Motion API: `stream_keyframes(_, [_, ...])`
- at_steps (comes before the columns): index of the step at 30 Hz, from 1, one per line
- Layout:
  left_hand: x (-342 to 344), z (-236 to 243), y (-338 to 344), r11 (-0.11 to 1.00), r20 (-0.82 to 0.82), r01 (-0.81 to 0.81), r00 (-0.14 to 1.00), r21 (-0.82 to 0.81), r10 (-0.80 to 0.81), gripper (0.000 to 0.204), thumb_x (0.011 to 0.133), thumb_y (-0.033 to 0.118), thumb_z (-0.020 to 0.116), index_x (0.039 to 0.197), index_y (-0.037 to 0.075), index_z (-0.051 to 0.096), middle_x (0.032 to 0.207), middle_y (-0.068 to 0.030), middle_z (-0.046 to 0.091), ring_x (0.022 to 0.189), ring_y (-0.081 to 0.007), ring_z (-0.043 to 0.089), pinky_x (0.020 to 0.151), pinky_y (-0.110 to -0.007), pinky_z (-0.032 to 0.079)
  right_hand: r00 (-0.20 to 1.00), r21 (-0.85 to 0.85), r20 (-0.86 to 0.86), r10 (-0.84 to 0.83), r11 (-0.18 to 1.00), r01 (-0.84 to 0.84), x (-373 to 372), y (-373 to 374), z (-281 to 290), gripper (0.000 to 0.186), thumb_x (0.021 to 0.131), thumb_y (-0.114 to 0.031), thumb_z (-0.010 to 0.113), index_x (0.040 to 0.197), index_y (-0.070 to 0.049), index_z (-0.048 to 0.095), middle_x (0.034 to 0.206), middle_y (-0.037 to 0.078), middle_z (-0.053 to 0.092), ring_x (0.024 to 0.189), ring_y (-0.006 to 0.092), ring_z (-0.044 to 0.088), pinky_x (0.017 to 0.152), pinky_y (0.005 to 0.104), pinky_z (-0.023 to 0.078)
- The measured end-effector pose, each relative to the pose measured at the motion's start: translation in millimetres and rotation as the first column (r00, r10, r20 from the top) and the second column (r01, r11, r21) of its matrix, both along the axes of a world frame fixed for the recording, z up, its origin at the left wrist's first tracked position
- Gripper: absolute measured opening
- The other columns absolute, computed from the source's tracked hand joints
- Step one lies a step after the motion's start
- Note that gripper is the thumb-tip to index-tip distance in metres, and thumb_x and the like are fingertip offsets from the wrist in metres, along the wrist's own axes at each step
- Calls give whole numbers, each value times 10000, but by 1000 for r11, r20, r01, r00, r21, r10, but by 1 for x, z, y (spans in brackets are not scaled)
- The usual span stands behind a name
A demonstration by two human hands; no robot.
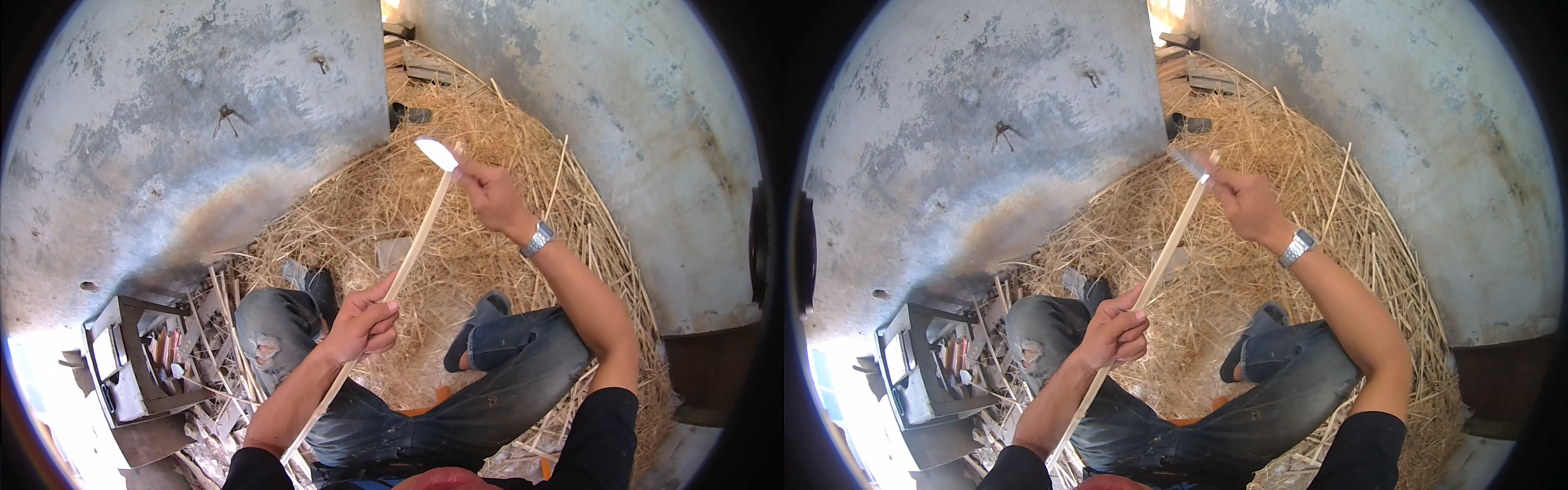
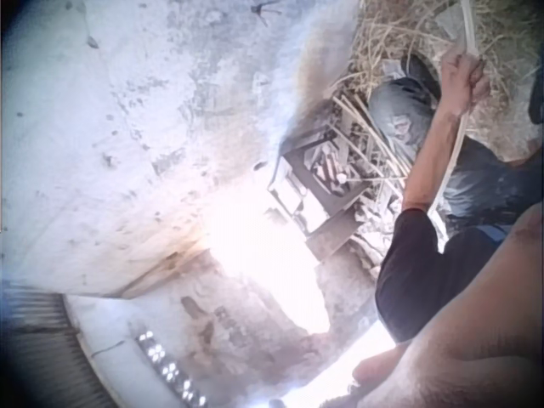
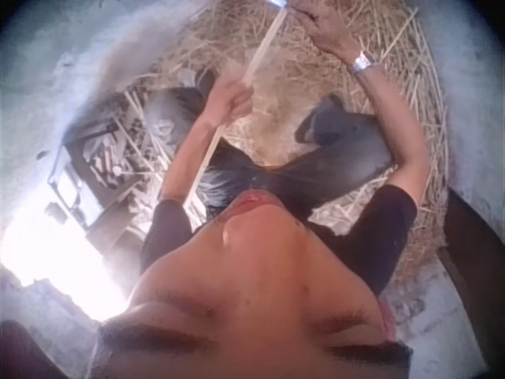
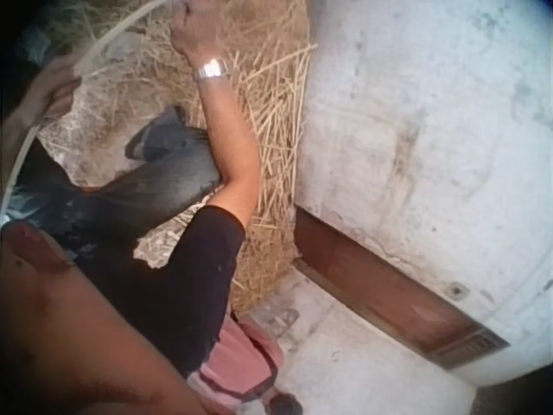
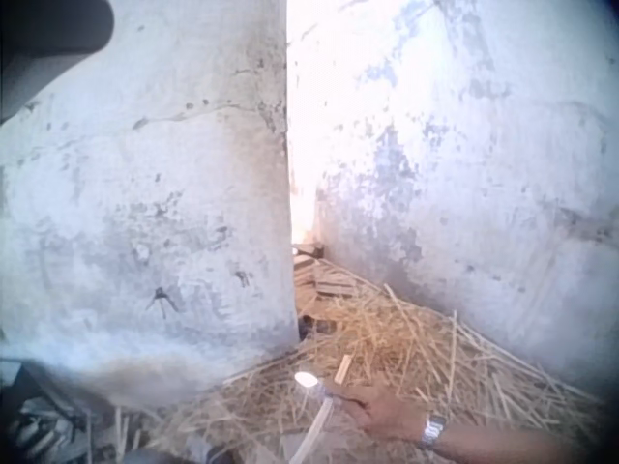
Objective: The person whittles a strip of bamboo using a knife while sitting on a floor covered in straw, removing thin shavings from the surface and edges.
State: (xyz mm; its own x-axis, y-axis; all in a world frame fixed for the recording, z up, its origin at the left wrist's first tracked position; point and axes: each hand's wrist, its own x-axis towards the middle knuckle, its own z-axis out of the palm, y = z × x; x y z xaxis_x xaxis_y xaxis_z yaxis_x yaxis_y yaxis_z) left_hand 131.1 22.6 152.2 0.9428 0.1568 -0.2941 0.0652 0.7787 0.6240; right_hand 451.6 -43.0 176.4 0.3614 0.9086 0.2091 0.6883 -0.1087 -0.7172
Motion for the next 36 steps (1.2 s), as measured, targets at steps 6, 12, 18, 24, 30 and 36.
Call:
stream_keyframes(6, [6, -10, 5, 991, -71, -131, 989, -8, 130, 556, 1096, 65, 469, 1633, 195, 403, 610, 51, 288, 422, -67, 277, 411, -262, 243, 924, 0, -163, 345, 937, -350, -97, -7, -23, 482, 1024, -174, 601, 1503, -227, 599, 805, 184, 717, 531, 205, 581, 592, 361, 518])
stream_keyframes(12, [4, -5, 10, 982, 68, -146, 986, -124, 155, 527, 1116, 107, 465, 1630, 201, 395, 617, 48, 294, 424, -67, 281, 418, -260, 240, 921, 151, -179, 346, 935, -322, -100, -7, 5, 534, 1014, -203, 645, 1541, -190, 558, 839, 148, 738, 579, 164, 614, 622, 348, 526])
stream_keyframes(18, [7, -10, 4, 998, 127, -67, 990, 7, 65, 504, 1139, 165, 449, 1636, 213, 378, 634, 34, 309, 442, -75, 298, 438, -237, 267, 989, 167, -150, 4, 986, 21, -72, -6, 37, 585, 952, -220, 772, 1503, -122, 600, 1203, 196, 762, 847, 112, 684, 764, 305, 557])
stream_keyframes(24, [8, -1, -3, 993, 50, 30, 998, 115, -36, 521, 1152, 208, 423, 1657, 152, 310, 677, 10, 409, 496, -90, 390, 468, -231, 343, 959, 364, -276, 71, 931, 36, -32, 4, 14, 574, 926, -157, 795, 1470, -79, 627, 1343, 123, 727, 807, 62, 633, 749, 268, 531])
stream_keyframes(30, [-3, -7, 3, 880, 13, 216, 970, 422, -244, 556, 1129, 264, 481, 1622, 48, 340, 718, -27, 551, 563, -76, 512, 533, -242, 433, 914, 410, -302, -271, 829, 381, 44, -15, 23, 555, 949, -170, 792, 1479, -153, 629, 1027, -16, 758, 627, 7, 392, 576, 202, 385])
stream_keyframes(36, [-27, -13, 4, 868, -79, 254, 967, 426, -244, 535, 1127, 133, 503, 1645, 106, 373, 714, -6, 540, 571, -71, 490, 555, -252, 443, 859, 475, -112, -500, 732, 488, 85, -30, 18, 483, 1002, -227, 750, 1472, -208, 637, 841, -70, 671, 651, 21, 413, 559, 218, 370])
